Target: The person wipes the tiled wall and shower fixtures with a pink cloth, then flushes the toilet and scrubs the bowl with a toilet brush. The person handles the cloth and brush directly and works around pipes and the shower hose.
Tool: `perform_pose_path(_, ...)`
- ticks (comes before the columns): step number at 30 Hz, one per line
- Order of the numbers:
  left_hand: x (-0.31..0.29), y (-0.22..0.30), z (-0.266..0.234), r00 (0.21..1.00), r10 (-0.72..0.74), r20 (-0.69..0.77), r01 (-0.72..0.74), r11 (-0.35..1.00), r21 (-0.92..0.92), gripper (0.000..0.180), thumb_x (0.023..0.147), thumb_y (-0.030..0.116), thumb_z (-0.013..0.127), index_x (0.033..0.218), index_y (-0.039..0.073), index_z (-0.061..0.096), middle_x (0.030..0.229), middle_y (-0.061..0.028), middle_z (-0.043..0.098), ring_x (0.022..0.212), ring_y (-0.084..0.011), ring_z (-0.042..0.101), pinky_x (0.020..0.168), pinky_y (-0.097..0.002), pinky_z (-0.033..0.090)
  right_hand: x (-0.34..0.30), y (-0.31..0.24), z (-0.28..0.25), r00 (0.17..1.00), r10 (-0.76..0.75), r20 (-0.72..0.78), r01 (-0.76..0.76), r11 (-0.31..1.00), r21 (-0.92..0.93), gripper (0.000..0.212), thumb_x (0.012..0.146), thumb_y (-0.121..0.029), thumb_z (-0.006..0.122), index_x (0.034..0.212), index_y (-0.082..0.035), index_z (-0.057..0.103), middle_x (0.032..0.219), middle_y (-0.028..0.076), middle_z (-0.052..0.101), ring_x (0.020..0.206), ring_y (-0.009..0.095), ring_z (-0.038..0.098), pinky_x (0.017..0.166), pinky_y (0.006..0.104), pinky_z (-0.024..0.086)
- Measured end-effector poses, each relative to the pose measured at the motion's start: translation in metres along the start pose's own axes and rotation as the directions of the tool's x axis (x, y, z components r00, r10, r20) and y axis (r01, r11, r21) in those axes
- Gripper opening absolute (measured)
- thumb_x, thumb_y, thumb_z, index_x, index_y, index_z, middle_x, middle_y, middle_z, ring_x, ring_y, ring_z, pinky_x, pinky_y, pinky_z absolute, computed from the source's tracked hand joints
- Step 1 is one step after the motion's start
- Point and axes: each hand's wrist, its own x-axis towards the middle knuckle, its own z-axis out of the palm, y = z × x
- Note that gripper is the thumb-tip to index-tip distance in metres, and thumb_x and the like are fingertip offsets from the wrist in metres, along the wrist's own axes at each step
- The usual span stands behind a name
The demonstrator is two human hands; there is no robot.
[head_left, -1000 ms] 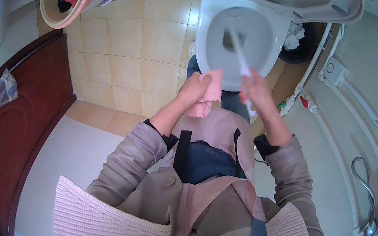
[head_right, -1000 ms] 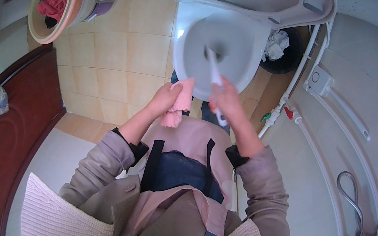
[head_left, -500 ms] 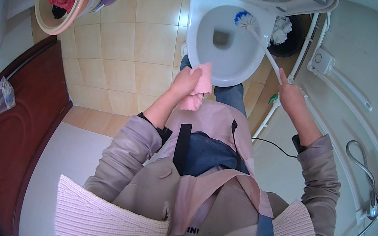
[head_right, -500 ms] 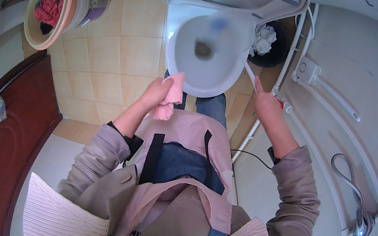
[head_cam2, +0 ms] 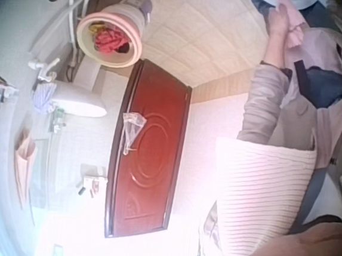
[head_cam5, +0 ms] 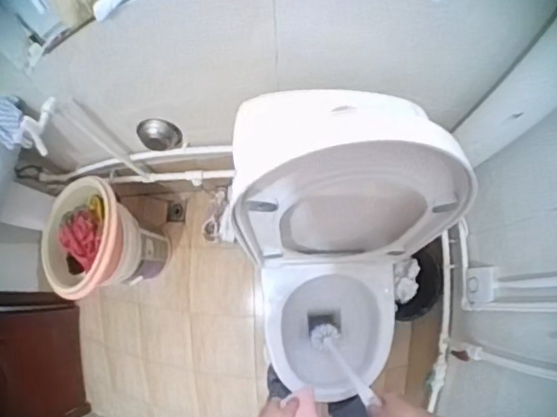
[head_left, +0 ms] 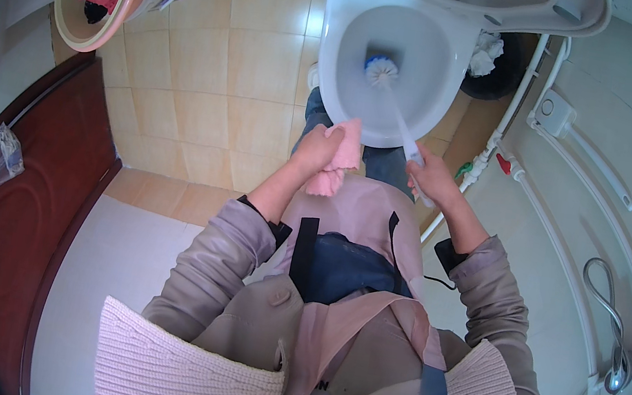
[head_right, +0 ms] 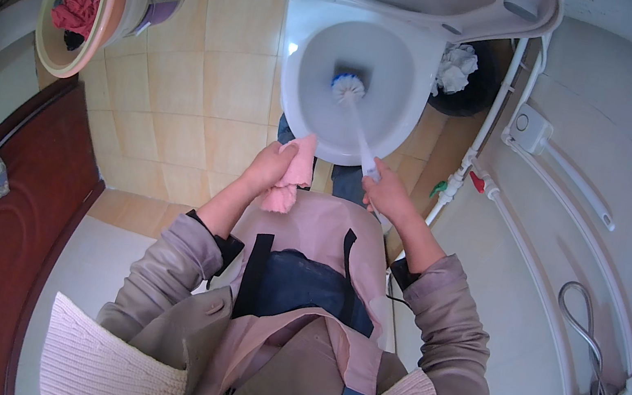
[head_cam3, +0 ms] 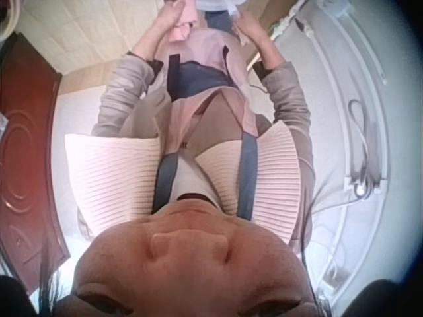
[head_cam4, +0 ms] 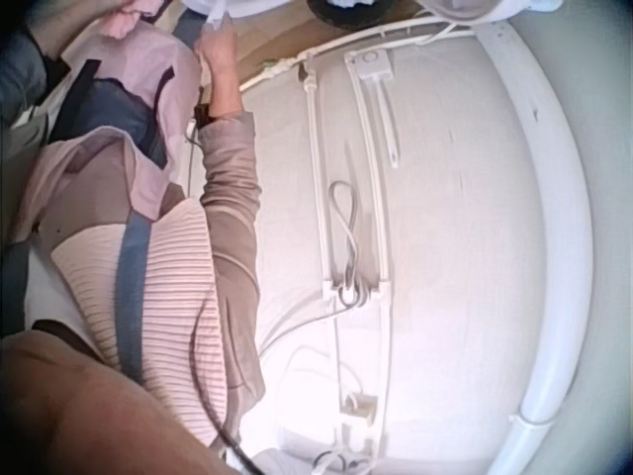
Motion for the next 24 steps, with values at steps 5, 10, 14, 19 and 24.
perform_pose_path(5,0.017,-0.007,0.008,0.999,-0.031,0.040,0.031,0.999,-0.014,0.060,0.090,0.046,0.049,0.107,-0.012,0.053,0.097,-0.0239,0.063,0.087,-0.0284,0.063,0.077,-0.0357,0.048,0.059,-0.011,-0.014,0.996,0.057,0.067,-0.062,0.996,0.069,0.063,0.084,-0.004,0.050,0.143,0.001,0.027,0.079,0.012,0.059,0.050,0.015,0.053,0.042,0.0301,0.045)
perform_pose_path(10,0.024,-0.010,0.012,0.999,-0.037,0.040,0.036,0.999,0.030,0.061,0.090,0.047,0.048,0.104,-0.012,0.055,0.098,-0.0267,0.062,0.090,-0.0324,0.062,0.080,-0.0372,0.047,0.181,-0.027,-0.021,0.969,0.243,-0.039,-0.212,0.905,0.368,0.025,0.083,-0.002,0.051,0.106,0.009,0.048,0.076,0.016,0.057,0.045,0.019,0.049,0.039,0.0340,0.039)
perform_pose_path(14,0.035,-0.013,0.013,0.999,-0.053,0.011,0.053,0.999,-0.001,0.059,0.088,0.046,0.048,0.100,-0.011,0.055,0.100,-0.0304,0.061,0.092,-0.0382,0.062,0.082,-0.0416,0.047,0.229,-0.034,-0.012,0.972,0.230,-0.038,-0.193,0.886,0.422,0.022,0.083,-0.003,0.055,0.101,0.009,0.049,0.072,0.013,0.055,0.046,0.017,0.047,0.040,0.0308,0.037)
perform_pose_path(19,0.042,-0.011,0.021,0.997,-0.061,0.036,0.063,0.997,-0.041,0.054,0.091,0.044,0.048,0.099,-0.009,0.055,0.093,-0.0211,0.064,0.084,-0.0264,0.063,0.073,-0.0336,0.048,0.149,-0.052,-0.019,0.995,0.096,-0.024,-0.071,0.865,0.497,0.048,0.082,-0.001,0.056,0.123,0.015,0.037,0.068,0.011,0.052,0.046,0.016,0.046,0.040,0.0298,0.036)
perform_pose_path(24,0.034,0.010,0.021,0.997,-0.052,0.048,0.055,0.997,-0.052,0.054,0.091,0.044,0.047,0.101,-0.009,0.055,0.094,-0.0211,0.063,0.085,-0.0268,0.062,0.077,-0.0346,0.048,0.106,-0.061,-0.031,0.991,0.085,-0.101,-0.013,0.822,0.569,0.053,0.081,-0.002,0.058,0.125,0.015,0.034,0.065,0.009,0.050,0.046,0.015,0.044,0.041,0.0287,0.036)
